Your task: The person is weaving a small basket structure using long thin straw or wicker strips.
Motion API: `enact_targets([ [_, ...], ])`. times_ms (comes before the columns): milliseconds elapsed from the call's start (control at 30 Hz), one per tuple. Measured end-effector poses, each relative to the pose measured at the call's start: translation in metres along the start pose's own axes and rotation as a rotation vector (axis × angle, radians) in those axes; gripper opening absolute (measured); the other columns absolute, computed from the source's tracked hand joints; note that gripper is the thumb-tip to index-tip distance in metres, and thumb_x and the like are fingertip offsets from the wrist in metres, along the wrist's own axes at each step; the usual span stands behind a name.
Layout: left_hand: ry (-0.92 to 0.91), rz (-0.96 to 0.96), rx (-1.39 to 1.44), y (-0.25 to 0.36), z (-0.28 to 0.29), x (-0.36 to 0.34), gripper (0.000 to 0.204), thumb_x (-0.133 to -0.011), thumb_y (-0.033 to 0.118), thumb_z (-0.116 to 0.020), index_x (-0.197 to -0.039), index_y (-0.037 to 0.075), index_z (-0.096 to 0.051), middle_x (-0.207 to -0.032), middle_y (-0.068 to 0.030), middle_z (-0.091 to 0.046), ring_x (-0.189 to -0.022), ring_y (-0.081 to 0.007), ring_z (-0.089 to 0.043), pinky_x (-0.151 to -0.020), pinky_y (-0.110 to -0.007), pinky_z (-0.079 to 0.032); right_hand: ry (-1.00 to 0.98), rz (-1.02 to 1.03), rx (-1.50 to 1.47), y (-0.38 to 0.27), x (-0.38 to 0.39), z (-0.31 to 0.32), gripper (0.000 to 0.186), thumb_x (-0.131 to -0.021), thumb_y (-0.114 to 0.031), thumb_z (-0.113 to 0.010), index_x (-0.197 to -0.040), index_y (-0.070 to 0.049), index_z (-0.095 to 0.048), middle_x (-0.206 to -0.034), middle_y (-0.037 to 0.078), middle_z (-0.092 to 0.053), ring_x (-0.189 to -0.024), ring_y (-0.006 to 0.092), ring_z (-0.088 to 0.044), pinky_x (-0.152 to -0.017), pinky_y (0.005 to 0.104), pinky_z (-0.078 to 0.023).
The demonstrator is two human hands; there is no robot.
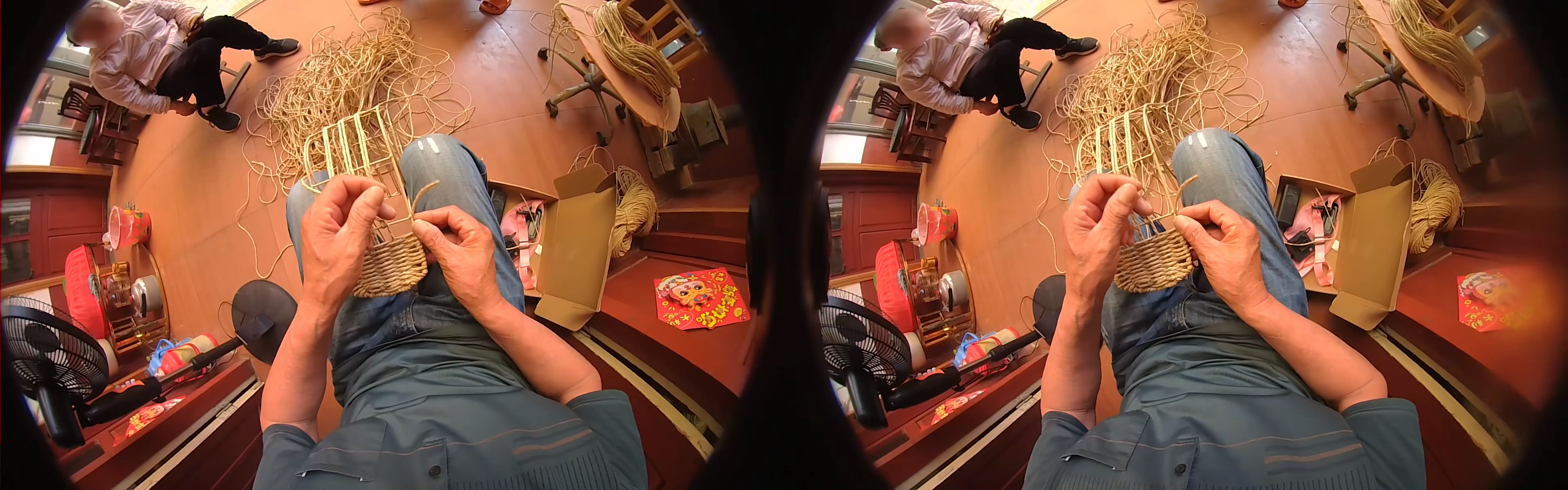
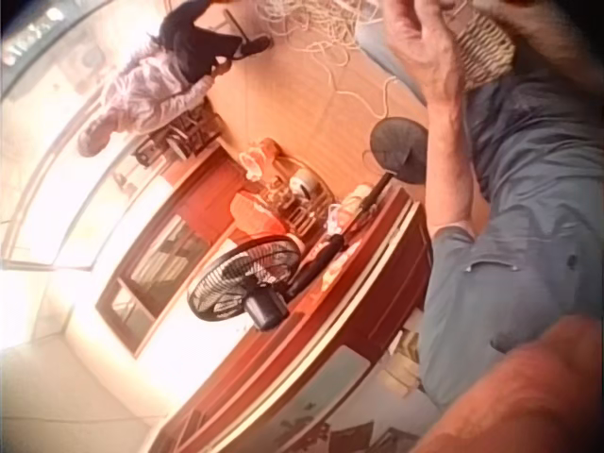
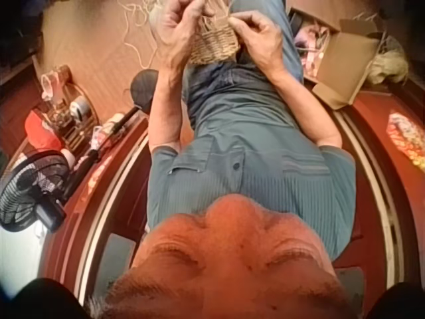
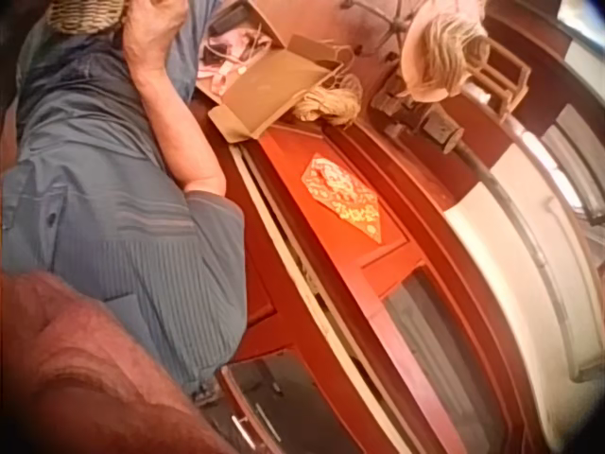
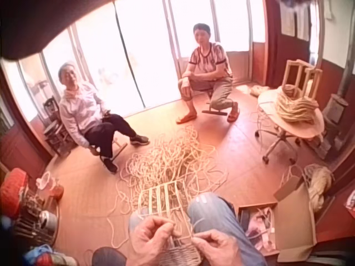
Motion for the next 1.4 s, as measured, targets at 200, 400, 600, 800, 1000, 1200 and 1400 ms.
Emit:
enact_targets([
  [200,0.039,-0.340,-0.548,0.013,-0.021,0.013,0.036,-0.106,-0.001,-0.069,-0.141,0.010,-0.067,-0.108,-0.0126,-0.079,-0.096,-0.0272,-0.080,-0.082,-0.038,-0.062,-0.049,0.049,0.113,-0.001,0.001,0.002,0.021,-0.111,-0.016,-0.075,-0.123,0.001,-0.078,-0.100,0.000,-0.078,-0.085,0.0036,-0.071,-0.075,0.0230,-0.060],
  [400,-0.120,-0.433,-0.878,0.015,-0.035,0.015,0.058,-0.101,-0.004,-0.062,-0.156,0.011,-0.056,-0.106,-0.0144,-0.076,-0.097,-0.0382,-0.077,-0.081,-0.049,-0.060,-0.075,0.054,0.143,-0.006,0.001,0.004,0.022,-0.106,-0.010,-0.074,-0.123,0.004,-0.078,-0.098,0.003,-0.078,-0.084,0.0062,-0.071,-0.074,0.0257,-0.057],
  [600,-0.183,-0.348,-0.873,0.017,-0.035,0.012,0.052,-0.108,0.004,-0.061,-0.158,0.017,-0.057,-0.099,-0.0132,-0.075,-0.092,-0.0391,-0.076,-0.083,-0.048,-0.058,-0.151,-0.065,0.037,0.004,-0.005,0.005,0.024,-0.107,-0.010,-0.074,-0.126,0.002,-0.076,-0.103,0.002,-0.078,-0.087,0.0050,-0.070,-0.075,0.0239,-0.056],
  [800,-0.235,-0.229,-0.813,0.020,-0.034,0.006,0.047,-0.107,0.004,-0.058,-0.153,0.014,-0.058,-0.101,-0.0147,-0.074,-0.096,-0.0407,-0.076,-0.085,-0.050,-0.058,-0.229,-0.334,-0.301,0.004,-0.004,-0.002,0.031,-0.107,-0.013,-0.074,-0.135,0.000,-0.068,-0.120,0.003,-0.076,-0.105,0.0073,-0.070,-0.088,0.0251,-0.058],
  [1000,-0.289,-0.319,-0.775,0.021,-0.033,0.013,0.050,-0.103,-0.001,-0.058,-0.152,0.011,-0.058,-0.109,-0.0175,-0.074,-0.102,-0.0436,-0.075,-0.089,-0.050,-0.059,-0.227,-0.257,-0.140,-0.002,-0.005,0.000,0.028,-0.106,-0.012,-0.074,-0.130,0.002,-0.069,-0.113,0.004,-0.077,-0.095,0.0069,-0.070,-0.079,0.0247,-0.057],
  [1200,-0.253,-0.563,-0.927,0.018,-0.038,0.017,0.051,-0.096,0.000,-0.067,-0.146,0.009,-0.061,-0.118,-0.0158,-0.073,-0.107,-0.0377,-0.075,-0.087,-0.047,-0.062,-0.310,-0.224,-0.027,0.004,-0.007,0.000,0.028,-0.107,-0.013,-0.073,-0.132,-0.004,-0.068,-0.120,0.000,-0.075,-0.107,0.0073,-0.069,-0.087,0.0266,-0.058],
  [1400,-0.161,-0.849,-1.155,0.013,-0.044,0.033,0.047,-0.090,0.010,-0.077,-0.136,0.003,-0.067,-0.111,-0.0096,-0.071,-0.100,-0.0251,-0.075,-0.079,-0.035,-0.063,-0.241,-0.201,-0.129,0.003,-0.006,-0.001,0.024,-0.104,-0.009,-0.077,-0.124,0.004,-0.071,-0.105,0.003,-0.076,-0.085,0.0050,-0.065,-0.073,0.0237,-0.053],
])
Point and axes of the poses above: each hand's wrist, its own x-axis away from the middle knuckle, its own z-axis out of the back of the hand, y = z × x, the point moved 6 cm from there along -x, towards the middle knuckle
